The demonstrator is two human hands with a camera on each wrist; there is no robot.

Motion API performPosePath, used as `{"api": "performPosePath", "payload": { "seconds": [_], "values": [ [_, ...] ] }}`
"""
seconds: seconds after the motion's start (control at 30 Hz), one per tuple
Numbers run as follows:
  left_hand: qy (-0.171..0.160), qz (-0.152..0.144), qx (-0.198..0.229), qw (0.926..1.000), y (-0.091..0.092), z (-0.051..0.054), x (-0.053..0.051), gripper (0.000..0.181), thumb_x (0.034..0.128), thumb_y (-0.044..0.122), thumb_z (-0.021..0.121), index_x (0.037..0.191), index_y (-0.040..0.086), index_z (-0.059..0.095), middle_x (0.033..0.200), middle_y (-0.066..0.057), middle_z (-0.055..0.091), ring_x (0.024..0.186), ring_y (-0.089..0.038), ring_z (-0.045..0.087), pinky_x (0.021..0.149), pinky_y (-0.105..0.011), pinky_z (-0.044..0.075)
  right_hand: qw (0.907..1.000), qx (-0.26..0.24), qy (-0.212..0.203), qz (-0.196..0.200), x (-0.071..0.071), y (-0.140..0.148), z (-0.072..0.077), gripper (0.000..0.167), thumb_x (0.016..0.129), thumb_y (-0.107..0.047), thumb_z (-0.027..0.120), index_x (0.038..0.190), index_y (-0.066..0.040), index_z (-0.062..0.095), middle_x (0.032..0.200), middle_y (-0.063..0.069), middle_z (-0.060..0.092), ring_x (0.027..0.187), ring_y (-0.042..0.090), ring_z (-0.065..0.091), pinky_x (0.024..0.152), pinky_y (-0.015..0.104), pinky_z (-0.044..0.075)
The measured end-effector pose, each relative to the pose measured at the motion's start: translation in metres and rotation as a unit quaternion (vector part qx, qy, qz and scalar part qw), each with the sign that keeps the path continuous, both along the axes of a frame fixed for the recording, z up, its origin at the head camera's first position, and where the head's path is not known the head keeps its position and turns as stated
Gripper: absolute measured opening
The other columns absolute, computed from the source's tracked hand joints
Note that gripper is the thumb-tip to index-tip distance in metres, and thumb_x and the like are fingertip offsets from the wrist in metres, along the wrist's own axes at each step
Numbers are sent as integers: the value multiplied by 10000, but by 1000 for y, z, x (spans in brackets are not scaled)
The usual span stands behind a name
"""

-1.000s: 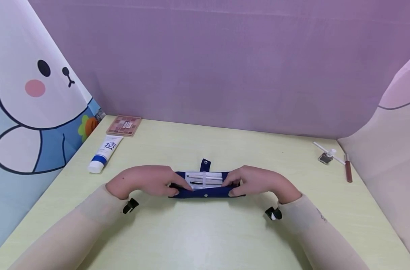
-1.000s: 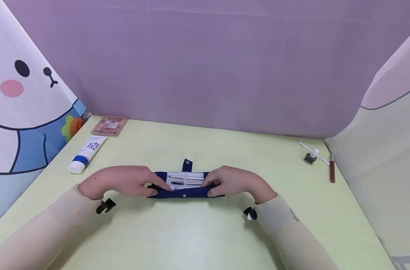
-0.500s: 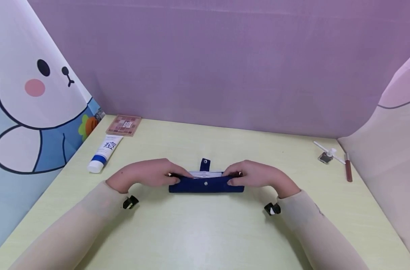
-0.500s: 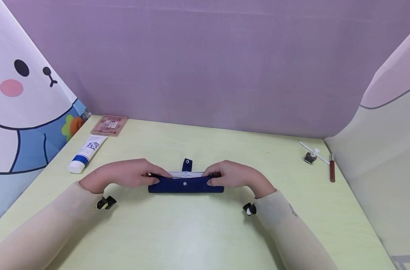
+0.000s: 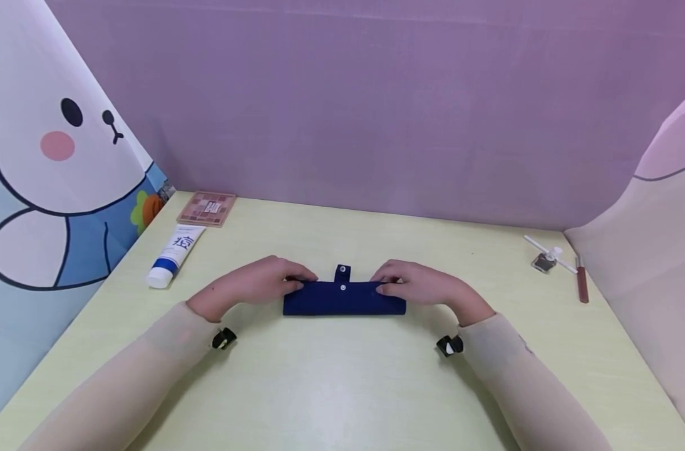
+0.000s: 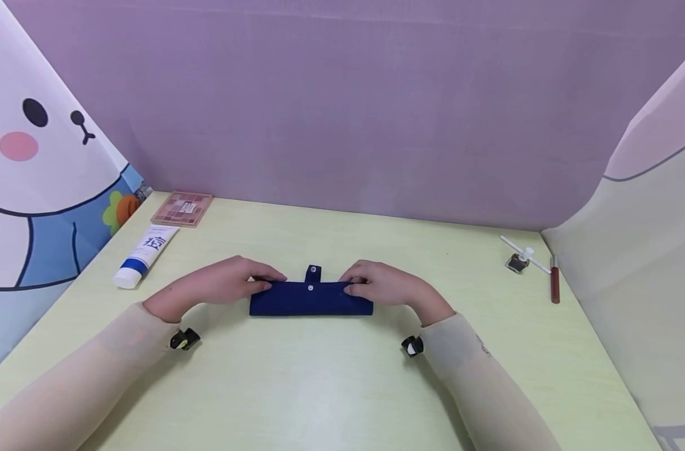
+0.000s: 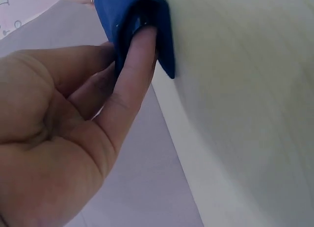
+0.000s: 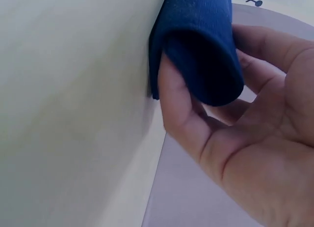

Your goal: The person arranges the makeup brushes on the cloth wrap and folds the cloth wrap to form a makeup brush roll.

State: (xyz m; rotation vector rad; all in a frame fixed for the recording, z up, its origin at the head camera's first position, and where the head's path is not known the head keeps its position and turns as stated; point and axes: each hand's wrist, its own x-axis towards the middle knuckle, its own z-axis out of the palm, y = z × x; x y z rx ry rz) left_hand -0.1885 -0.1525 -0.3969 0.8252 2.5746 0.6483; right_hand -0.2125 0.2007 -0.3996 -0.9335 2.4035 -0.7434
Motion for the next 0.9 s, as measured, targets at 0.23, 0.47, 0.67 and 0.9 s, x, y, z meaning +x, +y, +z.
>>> {"api": "performPosePath", "payload": {
  "seconds": [0.23,0.47,0.67,0.9],
  "values": [
    [208,169,-223,9994,8,-2,-3,311,1086,103,598,1355,155,746,1374,-40,760,1300,-236,709,1077,-460,586,9992,386,108,-47,-4,-7,1,319,1103,-256,552,1337,-141,736,1312,65,691,1110,173,644,1028,432,540],
    [560,441,-654,9953,17,-2,0,279,1049,103,668,1310,131,762,1278,-32,790,1177,-238,742,1017,-455,608,9986,317,405,-108,-6,-15,-4,196,1069,-209,640,1210,-122,744,1144,51,719,1001,153,660,921,373,570],
    [1364,128,-536,9891,25,-1,9,254,1015,40,694,1253,71,777,1222,-81,786,1160,-284,726,1035,-454,600,9954,471,666,-500,0,-32,3,244,1016,-137,693,1257,-115,722,1208,70,707,1160,266,630,1017,466,548],
    [1596,-435,-404,9854,39,2,24,242,1051,191,696,1245,76,783,1238,-81,795,1181,-282,727,1047,-454,595,9970,532,153,-542,-1,-53,6,543,942,-21,682,1472,-46,566,1304,111,687,1077,236,671,970,407,586]
  ]
}}
